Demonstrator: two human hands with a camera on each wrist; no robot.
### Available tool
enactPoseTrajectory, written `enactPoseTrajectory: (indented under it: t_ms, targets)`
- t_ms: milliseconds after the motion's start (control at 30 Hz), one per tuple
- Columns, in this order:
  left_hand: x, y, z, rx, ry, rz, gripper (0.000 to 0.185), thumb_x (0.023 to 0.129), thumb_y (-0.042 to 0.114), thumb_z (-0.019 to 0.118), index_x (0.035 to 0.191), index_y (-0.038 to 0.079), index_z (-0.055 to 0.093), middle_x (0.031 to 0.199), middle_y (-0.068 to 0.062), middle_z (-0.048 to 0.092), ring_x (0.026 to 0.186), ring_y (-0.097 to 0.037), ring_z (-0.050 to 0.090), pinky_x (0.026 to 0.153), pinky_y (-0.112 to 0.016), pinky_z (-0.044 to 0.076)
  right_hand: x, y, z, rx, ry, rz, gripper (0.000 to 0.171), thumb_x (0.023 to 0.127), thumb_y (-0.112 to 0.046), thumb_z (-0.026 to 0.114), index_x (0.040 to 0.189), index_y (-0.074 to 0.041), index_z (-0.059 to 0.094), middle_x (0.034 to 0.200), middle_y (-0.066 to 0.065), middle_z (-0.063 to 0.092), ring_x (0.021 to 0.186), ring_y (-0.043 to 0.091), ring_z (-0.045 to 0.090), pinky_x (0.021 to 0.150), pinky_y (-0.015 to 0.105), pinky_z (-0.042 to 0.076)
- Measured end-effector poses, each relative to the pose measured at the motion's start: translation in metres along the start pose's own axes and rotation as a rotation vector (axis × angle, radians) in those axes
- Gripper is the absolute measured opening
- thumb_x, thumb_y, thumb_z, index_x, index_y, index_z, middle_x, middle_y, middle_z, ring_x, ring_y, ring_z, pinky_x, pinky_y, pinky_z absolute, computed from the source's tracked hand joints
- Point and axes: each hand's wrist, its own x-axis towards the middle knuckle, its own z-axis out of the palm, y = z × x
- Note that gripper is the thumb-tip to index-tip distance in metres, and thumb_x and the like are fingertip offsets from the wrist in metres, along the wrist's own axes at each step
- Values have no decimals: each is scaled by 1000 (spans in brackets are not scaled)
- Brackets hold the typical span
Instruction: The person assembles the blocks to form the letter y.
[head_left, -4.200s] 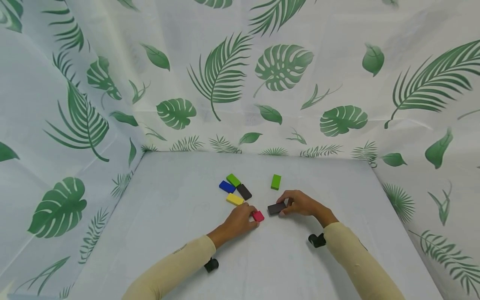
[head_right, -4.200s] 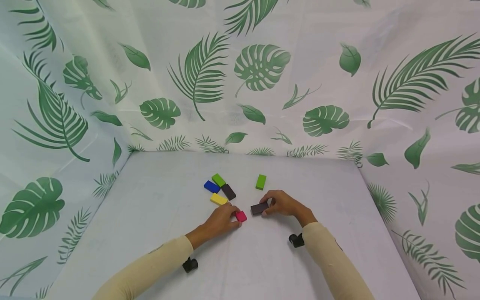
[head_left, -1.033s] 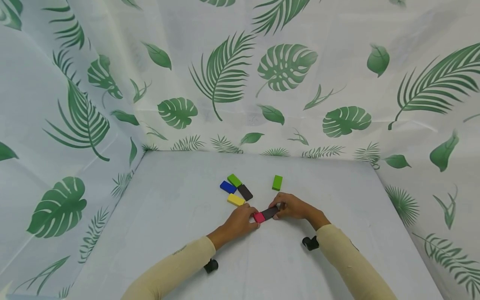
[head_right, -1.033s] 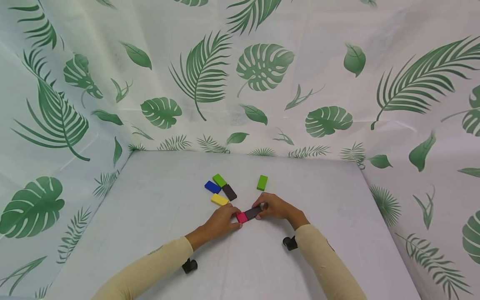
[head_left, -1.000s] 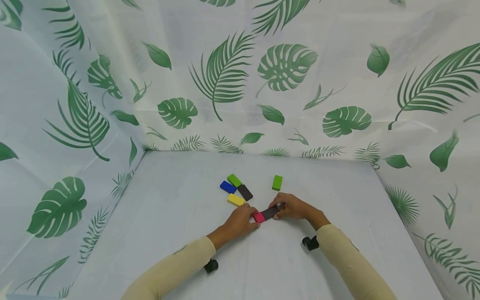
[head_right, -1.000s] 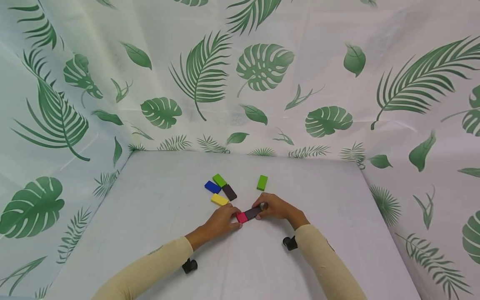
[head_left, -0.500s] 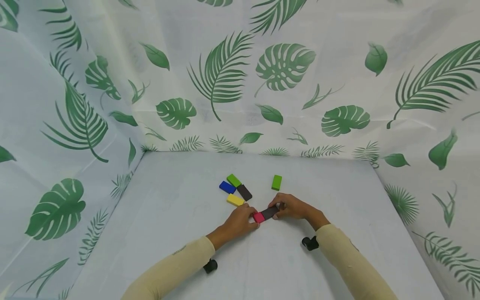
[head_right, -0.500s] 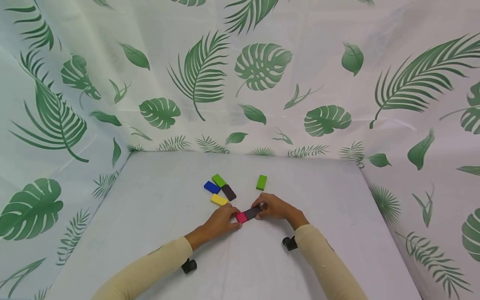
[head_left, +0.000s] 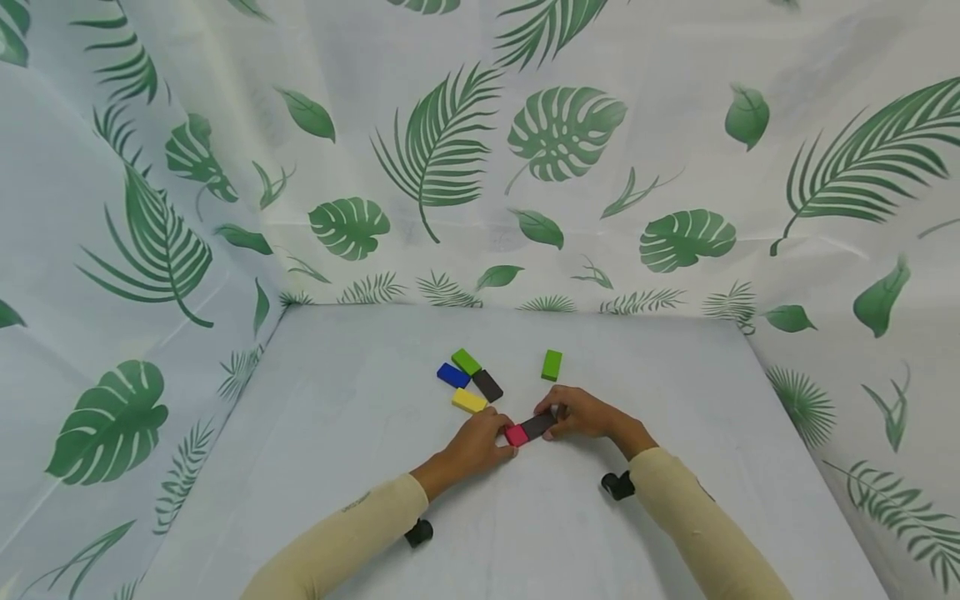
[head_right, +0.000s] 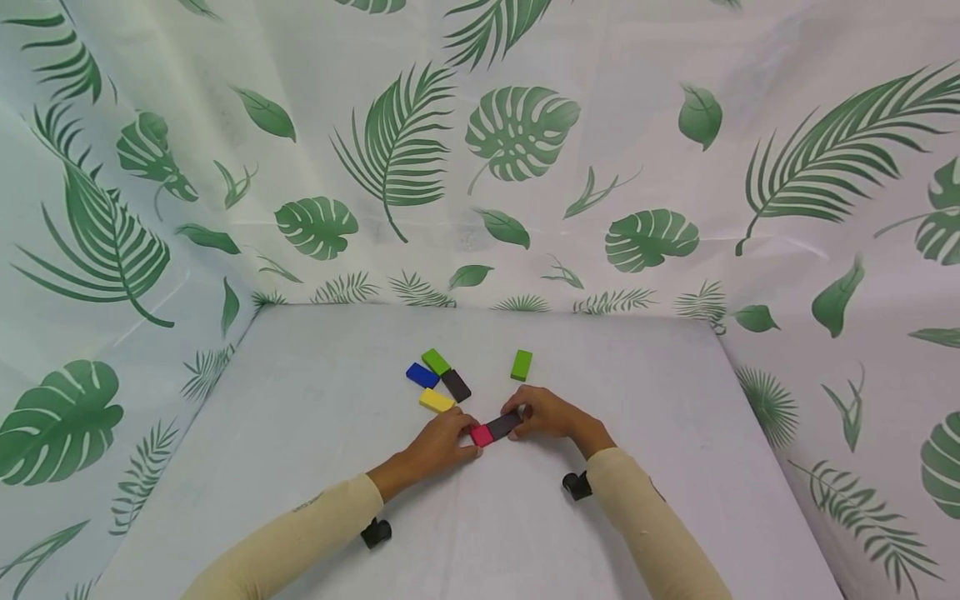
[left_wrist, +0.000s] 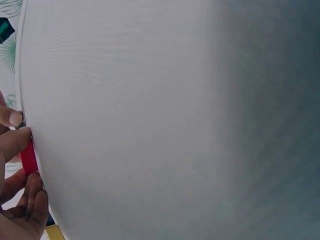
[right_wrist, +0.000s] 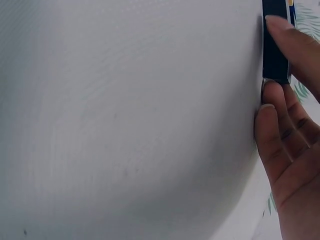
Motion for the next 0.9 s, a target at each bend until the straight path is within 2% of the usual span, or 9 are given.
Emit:
enactPoseTrajectory:
  t_ms: [167,300,567,900]
  targets:
    - [-1,-1,0,2,-6,-9,37,84,30,82,114,11,72,91,5,59,81,-3,51,74,-17,46,-1,-2,0,10,9,26,56,79,-27,86,129,-14,65,110,1,64,88,14,56,77,25,48]
    - [-1,-3,0,-2,-8,-13,37,84,29,82,114,11,71,91,5,59,81,-4,51,73,-18,46,-2,0,0,17,33,35,59,79,-30,86,130,-12,64,113,3,65,87,13,57,77,25,49]
    - [-1,-1,-2,-1,-14,-13,38,85,29,82,115,10,71,92,5,59,82,-4,52,75,-18,47,-2,5,-5,33,107,74,55,82,-39,83,128,-14,66,112,2,65,87,14,59,77,28,50]
    - [-1,1,-1,11,-4,5,37,85,29,82,115,10,71,93,4,60,83,-4,52,76,-17,47,2,8,-23,47,277,75,46,85,-37,81,119,-8,69,107,7,69,82,17,61,66,30,50]
